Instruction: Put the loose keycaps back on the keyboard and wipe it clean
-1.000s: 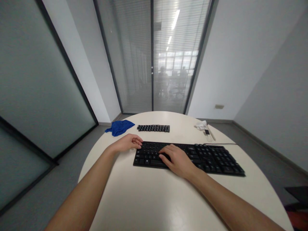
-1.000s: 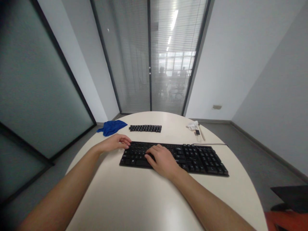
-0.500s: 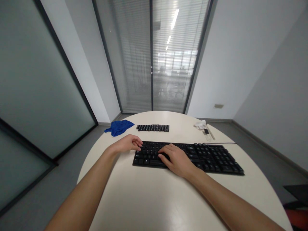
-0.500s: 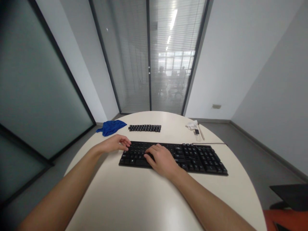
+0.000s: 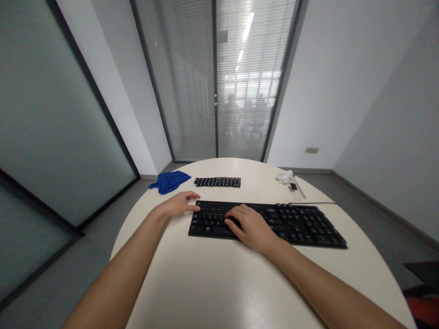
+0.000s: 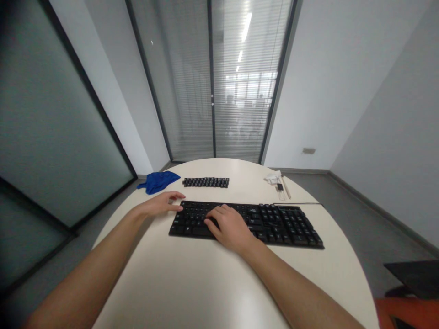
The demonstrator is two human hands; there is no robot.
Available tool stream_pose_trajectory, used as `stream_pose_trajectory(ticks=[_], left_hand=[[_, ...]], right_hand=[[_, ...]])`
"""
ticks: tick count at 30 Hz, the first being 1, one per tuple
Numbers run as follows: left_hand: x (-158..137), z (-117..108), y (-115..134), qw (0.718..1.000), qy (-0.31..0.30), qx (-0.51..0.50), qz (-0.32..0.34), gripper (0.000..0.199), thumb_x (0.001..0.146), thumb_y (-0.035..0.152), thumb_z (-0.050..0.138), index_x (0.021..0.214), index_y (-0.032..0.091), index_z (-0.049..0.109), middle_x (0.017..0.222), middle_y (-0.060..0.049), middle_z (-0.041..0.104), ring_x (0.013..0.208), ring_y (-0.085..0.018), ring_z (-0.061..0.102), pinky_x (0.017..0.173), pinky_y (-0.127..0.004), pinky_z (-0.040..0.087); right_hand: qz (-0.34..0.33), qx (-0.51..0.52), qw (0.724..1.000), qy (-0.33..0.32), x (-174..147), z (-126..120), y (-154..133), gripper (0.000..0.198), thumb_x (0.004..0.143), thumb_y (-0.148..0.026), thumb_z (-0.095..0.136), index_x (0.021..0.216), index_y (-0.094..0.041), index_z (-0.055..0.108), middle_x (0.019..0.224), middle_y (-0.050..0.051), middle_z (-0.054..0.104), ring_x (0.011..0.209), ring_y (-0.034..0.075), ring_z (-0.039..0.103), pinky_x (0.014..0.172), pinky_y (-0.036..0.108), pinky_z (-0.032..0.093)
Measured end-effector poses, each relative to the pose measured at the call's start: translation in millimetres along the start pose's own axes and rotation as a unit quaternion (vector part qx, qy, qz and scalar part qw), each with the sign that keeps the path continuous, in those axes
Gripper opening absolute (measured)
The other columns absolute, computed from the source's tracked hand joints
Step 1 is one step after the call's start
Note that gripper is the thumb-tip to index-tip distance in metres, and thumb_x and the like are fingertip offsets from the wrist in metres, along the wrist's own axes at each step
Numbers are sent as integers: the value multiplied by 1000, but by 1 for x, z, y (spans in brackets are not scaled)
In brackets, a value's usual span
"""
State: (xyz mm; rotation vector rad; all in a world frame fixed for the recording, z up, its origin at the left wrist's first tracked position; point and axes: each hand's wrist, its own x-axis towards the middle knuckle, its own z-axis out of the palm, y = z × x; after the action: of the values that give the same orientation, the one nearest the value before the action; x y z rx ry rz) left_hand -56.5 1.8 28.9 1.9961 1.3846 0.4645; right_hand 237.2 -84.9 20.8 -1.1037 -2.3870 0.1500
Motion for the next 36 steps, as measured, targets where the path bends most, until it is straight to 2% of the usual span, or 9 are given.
stream_pose_trajectory(ticks=[7, 15, 18, 21, 23, 24, 27, 29, 36], left_hand=[[5, 0, -16, 999, 5, 47, 1, 69, 69, 51, 77, 127, 16, 63, 140, -16, 58, 130, -32, 53, 111, -39, 37], [0, 2, -12, 1000, 2, -3, 31, 77, 71, 45, 79, 138, 18, 54, 145, -16, 53, 133, -33, 49, 111, -42, 37], [4, 8, -19, 996, 60, -19, 56, 78, 76, 46, 76, 144, 21, 47, 149, -15, 47, 137, -32, 44, 112, -44, 36], [14, 18, -34, 983, 163, -46, 75, 62, 92, 46, 58, 147, 24, 40, 153, -14, 41, 138, -27, 44, 114, -44, 36], [22, 24, -44, 970, 229, -8, 87, 65, 93, 42, 55, 151, 24, 31, 156, -15, 36, 136, -27, 46, 114, -46, 36], [26, 26, -48, 965, 240, 25, 100, 66, 94, 40, 54, 153, 21, 28, 156, -16, 34, 137, -28, 44, 115, -47, 34], [34, 29, -52, 955, 230, 133, 132, 66, 96, 35, 48, 154, 14, 26, 156, -18, 35, 143, -30, 36, 120, -48, 27], [35, 29, -50, 951, 210, 181, 140, 65, 97, 31, 44, 155, 11, 25, 157, -18, 34, 145, -31, 33, 120, -48, 27], [38, 28, -44, 949, 157, 250, 110, 74, 92, 22, 43, 159, 11, 13, 161, -17, 28, 143, -34, 37, 115, -50, 33]], right_hand=[[2, -4, 1000, 0, 0, 0, 0, 20, 100, -32, 51, 103, -20, 67, 100, 6, 70, 94, 22, 59, 86, 36, 47], [1, -4, 1000, 3, 0, 0, 0, 21, 101, -32, 51, 103, -20, 67, 99, 6, 70, 94, 22, 59, 86, 36, 47], [2, -2, 1000, 3, 0, 0, 0, 21, 101, -33, 51, 103, -21, 67, 99, 6, 70, 94, 22, 59, 86, 36, 47], [0, 1, 1000, 4, 0, 1, 1, 21, 101, -33, 50, 103, -20, 67, 99, 6, 70, 95, 22, 59, 87, 37, 47], [-2, 1, 1000, 2, 0, 1, 1, 21, 101, -33, 50, 103, -20, 67, 99, 6, 70, 96, 22, 59, 88, 37, 47], [-2, 1, 1000, 2, 0, 1, 1, 21, 101, -33, 50, 103, -20, 67, 100, 6, 70, 96, 22, 59, 89, 37, 47], [-1, -1, 1000, 3, 0, 1, 1, 21, 101, -33, 51, 102, -20, 68, 100, 6, 70, 96, 22, 59, 89, 36, 47], [0, -5, 1000, 4, 0, 2, 1, 21, 101, -33, 51, 102, -20, 67, 100, 6, 70, 96, 22, 59, 89, 36, 47], [3, -9, 1000, 4, 0, 1, 0, 21, 101, -33, 51, 103, -20, 67, 98, 6, 70, 96, 21, 60, 89, 36, 47]])
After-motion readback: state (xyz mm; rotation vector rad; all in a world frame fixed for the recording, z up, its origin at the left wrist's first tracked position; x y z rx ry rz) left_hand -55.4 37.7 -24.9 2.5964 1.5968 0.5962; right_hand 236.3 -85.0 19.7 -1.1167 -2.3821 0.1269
